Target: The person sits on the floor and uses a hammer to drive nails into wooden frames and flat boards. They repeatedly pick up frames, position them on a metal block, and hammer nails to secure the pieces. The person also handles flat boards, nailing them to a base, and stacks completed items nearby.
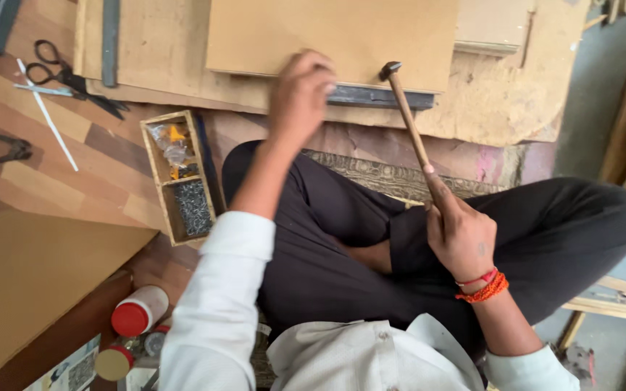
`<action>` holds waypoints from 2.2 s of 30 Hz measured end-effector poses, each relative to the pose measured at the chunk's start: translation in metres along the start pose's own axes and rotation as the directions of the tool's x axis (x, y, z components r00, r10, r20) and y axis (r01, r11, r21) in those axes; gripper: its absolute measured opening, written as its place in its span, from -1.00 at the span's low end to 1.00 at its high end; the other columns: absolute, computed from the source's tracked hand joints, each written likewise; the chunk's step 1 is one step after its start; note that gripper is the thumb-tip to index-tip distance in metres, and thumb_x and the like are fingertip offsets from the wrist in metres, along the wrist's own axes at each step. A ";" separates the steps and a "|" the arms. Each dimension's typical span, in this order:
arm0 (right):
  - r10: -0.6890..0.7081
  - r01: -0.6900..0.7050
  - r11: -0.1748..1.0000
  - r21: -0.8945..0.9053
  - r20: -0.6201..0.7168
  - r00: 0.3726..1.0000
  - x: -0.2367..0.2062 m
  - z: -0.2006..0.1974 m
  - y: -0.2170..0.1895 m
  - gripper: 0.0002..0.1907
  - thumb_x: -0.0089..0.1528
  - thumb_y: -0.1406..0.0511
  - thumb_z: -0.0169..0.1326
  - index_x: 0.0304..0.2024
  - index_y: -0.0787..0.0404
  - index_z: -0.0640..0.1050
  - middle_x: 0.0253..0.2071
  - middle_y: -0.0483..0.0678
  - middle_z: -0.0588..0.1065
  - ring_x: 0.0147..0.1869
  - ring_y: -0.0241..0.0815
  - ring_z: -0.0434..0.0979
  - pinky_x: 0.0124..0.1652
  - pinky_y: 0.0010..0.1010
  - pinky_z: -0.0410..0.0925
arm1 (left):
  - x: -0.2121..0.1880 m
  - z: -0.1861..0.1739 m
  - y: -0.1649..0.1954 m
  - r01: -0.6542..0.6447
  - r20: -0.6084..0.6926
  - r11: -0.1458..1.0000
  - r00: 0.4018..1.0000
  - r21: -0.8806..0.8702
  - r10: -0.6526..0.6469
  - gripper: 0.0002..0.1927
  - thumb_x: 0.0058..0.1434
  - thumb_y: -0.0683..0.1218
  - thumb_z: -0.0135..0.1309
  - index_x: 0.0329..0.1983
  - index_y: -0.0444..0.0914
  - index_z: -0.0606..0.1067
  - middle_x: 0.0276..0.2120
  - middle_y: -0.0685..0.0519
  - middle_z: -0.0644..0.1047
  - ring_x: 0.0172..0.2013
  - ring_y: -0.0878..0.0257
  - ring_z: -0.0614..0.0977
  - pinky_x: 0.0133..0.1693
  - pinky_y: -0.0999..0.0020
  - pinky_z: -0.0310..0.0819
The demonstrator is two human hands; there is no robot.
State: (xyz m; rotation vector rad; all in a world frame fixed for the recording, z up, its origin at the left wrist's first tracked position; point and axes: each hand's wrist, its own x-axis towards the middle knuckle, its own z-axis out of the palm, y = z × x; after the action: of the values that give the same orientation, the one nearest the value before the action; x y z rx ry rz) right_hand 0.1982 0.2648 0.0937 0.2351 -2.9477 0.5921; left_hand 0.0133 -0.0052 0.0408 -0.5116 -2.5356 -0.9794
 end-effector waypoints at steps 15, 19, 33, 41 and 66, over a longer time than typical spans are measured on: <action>0.026 -0.009 0.969 0.248 -0.067 0.997 -0.015 0.006 -0.001 -0.48 0.26 0.39 0.17 0.30 0.14 0.46 -0.16 0.11 0.61 -0.27 0.04 0.64 -0.31 -0.28 0.44 | -0.105 -0.118 -0.091 0.438 0.026 0.744 0.869 -0.504 -0.494 -0.53 0.26 -0.14 0.21 0.24 -0.27 0.46 0.32 -0.09 0.37 0.15 0.08 0.60 0.11 0.26 0.58; 0.026 -0.017 0.966 0.260 -0.032 0.999 -0.018 0.004 -0.004 -0.48 0.27 0.38 0.18 0.30 0.12 0.48 -0.22 0.09 0.60 -0.32 0.03 0.62 -0.34 -0.28 0.43 | -0.174 -0.154 -0.099 0.748 0.016 0.538 0.579 0.388 -0.815 -0.80 0.41 -0.02 0.17 -0.01 -0.20 0.60 -0.19 -0.16 0.68 -0.18 0.01 0.69 -0.05 0.11 0.53; 0.011 -0.009 0.976 0.218 -0.010 1.000 -0.016 0.010 -0.016 -0.47 0.25 0.37 0.19 0.29 0.10 0.50 -0.23 0.07 0.61 -0.33 0.04 0.61 -0.36 -0.27 0.43 | -0.255 -0.141 -0.088 0.565 -0.004 0.791 0.814 0.236 -0.581 -0.84 0.22 -0.28 0.08 -0.16 -0.31 0.60 -0.16 -0.12 0.60 -0.17 -0.16 0.63 -0.11 0.05 0.50; -0.052 0.056 0.970 0.238 -0.024 0.998 -0.004 0.013 -0.032 -0.50 0.26 0.38 0.19 0.27 0.11 0.51 -0.16 0.07 0.63 -0.26 0.02 0.65 -0.32 -0.29 0.45 | -0.183 -0.138 -0.066 0.450 -0.229 0.889 0.860 -0.084 -0.456 -0.84 0.31 -0.30 0.17 -0.06 -0.37 0.63 -0.16 -0.10 0.63 -0.12 0.15 0.68 -0.04 0.32 0.54; 0.009 -0.014 0.937 0.348 0.015 1.000 -0.006 0.030 -0.024 -0.54 0.39 0.40 0.17 0.35 0.17 0.50 -0.25 0.06 0.57 -0.40 -0.14 0.53 -0.31 -0.33 0.39 | -0.186 -0.160 -0.057 0.555 -0.233 0.809 0.774 -0.194 -0.588 -0.95 0.28 -0.28 0.21 -0.25 -0.35 0.55 -0.34 -0.07 0.56 -0.35 0.10 0.60 -0.23 0.27 0.49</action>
State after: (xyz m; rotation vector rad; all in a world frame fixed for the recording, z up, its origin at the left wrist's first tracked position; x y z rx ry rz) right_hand 0.2055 0.2322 0.0742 0.2547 -2.8369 1.1188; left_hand 0.1820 -0.1925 0.0326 0.3994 -2.4070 -1.2979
